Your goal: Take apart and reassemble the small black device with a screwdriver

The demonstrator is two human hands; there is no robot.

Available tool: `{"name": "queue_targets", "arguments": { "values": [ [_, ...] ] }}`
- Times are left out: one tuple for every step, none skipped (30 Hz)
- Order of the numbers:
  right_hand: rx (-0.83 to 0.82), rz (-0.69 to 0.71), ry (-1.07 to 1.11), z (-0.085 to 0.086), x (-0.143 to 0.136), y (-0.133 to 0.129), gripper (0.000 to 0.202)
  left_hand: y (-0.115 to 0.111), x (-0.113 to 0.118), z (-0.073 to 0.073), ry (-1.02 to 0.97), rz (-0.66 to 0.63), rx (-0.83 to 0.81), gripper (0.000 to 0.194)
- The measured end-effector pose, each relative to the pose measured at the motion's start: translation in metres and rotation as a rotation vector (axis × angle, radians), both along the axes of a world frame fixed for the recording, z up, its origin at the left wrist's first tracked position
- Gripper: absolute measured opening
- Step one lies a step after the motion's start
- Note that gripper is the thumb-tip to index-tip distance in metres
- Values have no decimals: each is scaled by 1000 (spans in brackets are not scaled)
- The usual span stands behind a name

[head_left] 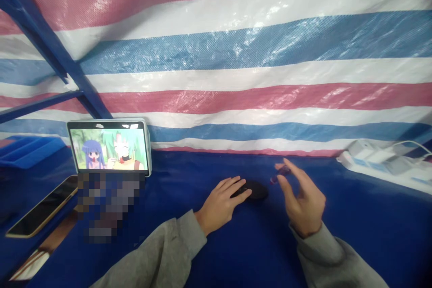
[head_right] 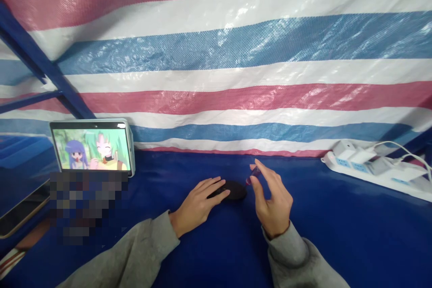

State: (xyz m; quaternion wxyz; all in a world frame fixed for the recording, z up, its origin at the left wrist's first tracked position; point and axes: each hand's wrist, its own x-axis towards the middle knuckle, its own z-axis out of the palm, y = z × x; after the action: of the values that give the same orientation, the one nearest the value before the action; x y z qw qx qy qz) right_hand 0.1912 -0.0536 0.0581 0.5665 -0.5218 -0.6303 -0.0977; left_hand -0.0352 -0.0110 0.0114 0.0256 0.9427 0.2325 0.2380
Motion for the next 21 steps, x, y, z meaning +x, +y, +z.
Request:
{"name": "queue_targets", "arguments": {
  "values": [
    [-19,14,-2,0,0,0,41,0,0,0,1,0,2,54],
    [-32,19,-5,0,0,0,43,0,0,0,3,0,3,53],
    [-37,16,-8,0,0,1,43,0,0,0,3,0,5,53],
    [-35,7,-6,-1,0,1,42,0,0,0,3,1,6,53],
    [-29,-5,4,-1,0,2,42,0,0,0,3,2,6,52],
    [-25,-15,19,-2,0,2,43,0,0,0,1,4,5,52],
    [-28,-19,37,-3,0,2,45,0,0,0,-2,5,4,51],
    [-39,-18,53,-5,0,2,47,0,0,0,-6,8,4,51],
    [-50,-13,67,-6,-1,2,49,1,0,0,-7,8,4,51],
    [-57,-10,78,-8,-1,2,50,1,0,0,-8,9,4,50],
    [-59,-10,85,-9,-1,2,51,1,0,0,-8,9,4,50],
    [-54,-9,90,-9,-1,1,50,1,0,-1,-6,9,4,50],
    [-47,-7,95,-10,0,1,49,1,0,-1,-4,9,2,50],
    [-35,-8,101,-10,0,1,49,1,0,-2,-4,9,1,50],
    [-20,-10,109,-10,1,1,48,1,-1,-2,-6,9,-1,50],
    [-7,-10,121,-10,1,1,48,1,-1,-3,-6,9,-3,50],
    [5,-8,136,-11,2,2,47,1,-1,-3,-6,8,-4,50],
    [16,-2,156,-11,2,2,47,1,-1,-3,-7,8,-6,50],
    [28,5,178,-11,2,2,47,1,-1,-4,-8,8,-7,50],
    [38,13,202,-12,2,3,47,1,0,-3,-10,8,-10,49],
    [43,23,230,-12,2,3,47,1,0,-3,-14,11,-16,47]
  ]
}}
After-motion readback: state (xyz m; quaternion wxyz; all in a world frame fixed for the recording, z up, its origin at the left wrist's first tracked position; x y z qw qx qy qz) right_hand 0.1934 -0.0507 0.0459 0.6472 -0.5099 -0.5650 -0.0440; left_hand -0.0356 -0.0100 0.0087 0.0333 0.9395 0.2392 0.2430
